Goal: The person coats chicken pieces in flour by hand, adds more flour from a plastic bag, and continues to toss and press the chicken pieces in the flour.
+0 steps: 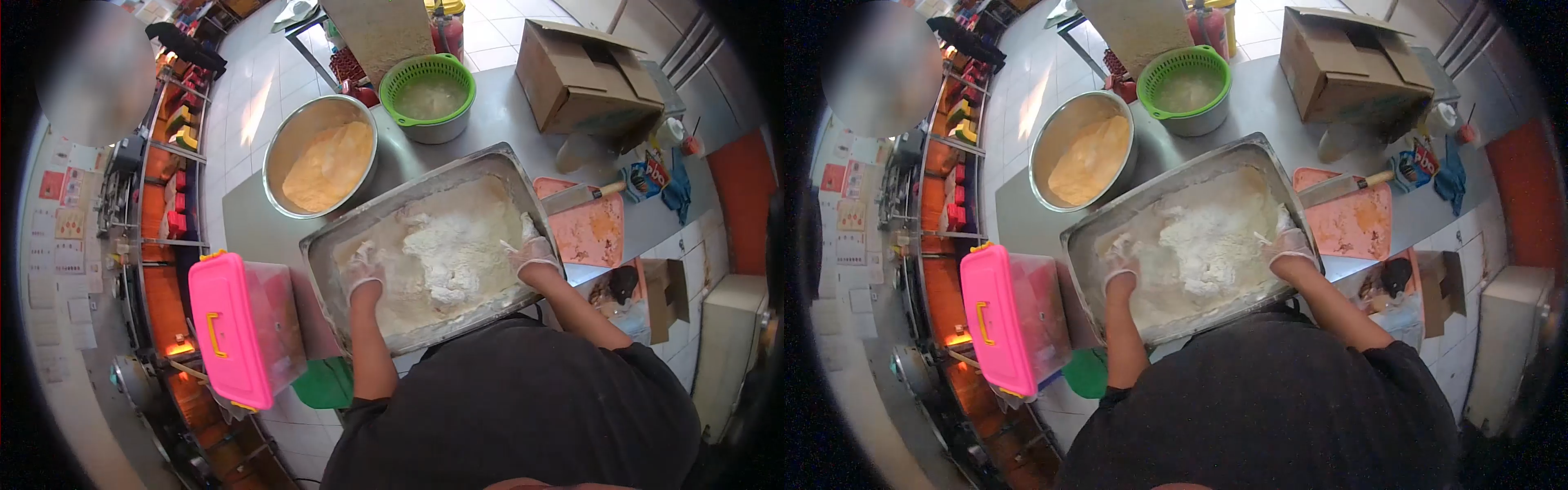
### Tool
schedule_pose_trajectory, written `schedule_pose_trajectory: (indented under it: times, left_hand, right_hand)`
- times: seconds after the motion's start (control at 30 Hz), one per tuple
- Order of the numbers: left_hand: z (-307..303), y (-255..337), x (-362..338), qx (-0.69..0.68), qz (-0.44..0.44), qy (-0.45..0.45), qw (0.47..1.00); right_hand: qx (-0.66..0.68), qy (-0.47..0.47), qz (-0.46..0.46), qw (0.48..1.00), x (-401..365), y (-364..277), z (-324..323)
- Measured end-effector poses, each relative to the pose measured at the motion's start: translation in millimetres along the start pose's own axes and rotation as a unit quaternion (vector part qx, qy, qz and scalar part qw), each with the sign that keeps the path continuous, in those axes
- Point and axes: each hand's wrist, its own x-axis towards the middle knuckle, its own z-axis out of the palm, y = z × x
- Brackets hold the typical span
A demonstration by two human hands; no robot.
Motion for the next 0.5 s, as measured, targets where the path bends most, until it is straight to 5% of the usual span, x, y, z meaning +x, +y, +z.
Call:
schedule_pose_trajectory:
  times: [0.03, 0.13, 0.23, 0.33, 0.4, 0.5]
  left_hand:
    - [-4.8, -0.2, 5.0, -0.092, -0.020, 0.007, 0.996]
    - [-20.7, 8.8, 17.3, 0.020, -0.010, -0.050, 0.998]
    - [-0.4, 16.5, 28.7, -0.050, 0.072, 0.001, 0.996]
    - [28.7, 39.8, 48.5, 0.027, 0.157, -0.067, 0.985]
    - [75.4, 39.9, 77.4, -0.052, 0.131, -0.092, 0.986]
    - [99.5, 64.6, 81.5, -0.316, -0.077, -0.242, 0.914]
  right_hand:
    - [0.001, 0.003, 0.002, 1.000, -0.9, 0.6, 2.0]
    - [0.012, -0.032, 0.003, 0.999, -18.2, -13.8, -18.2]
    - [-0.051, -0.101, -0.061, 0.992, -21.7, -32.6, -41.7]
    - [-0.064, -0.111, -0.140, 0.982, -22.1, -78.6, -61.5]
    - [-0.046, -0.080, -0.183, 0.979, 7.7, -94.3, -39.9]
    - [0.073, -0.066, -0.174, 0.980, 54.2, -96.4, 23.3]
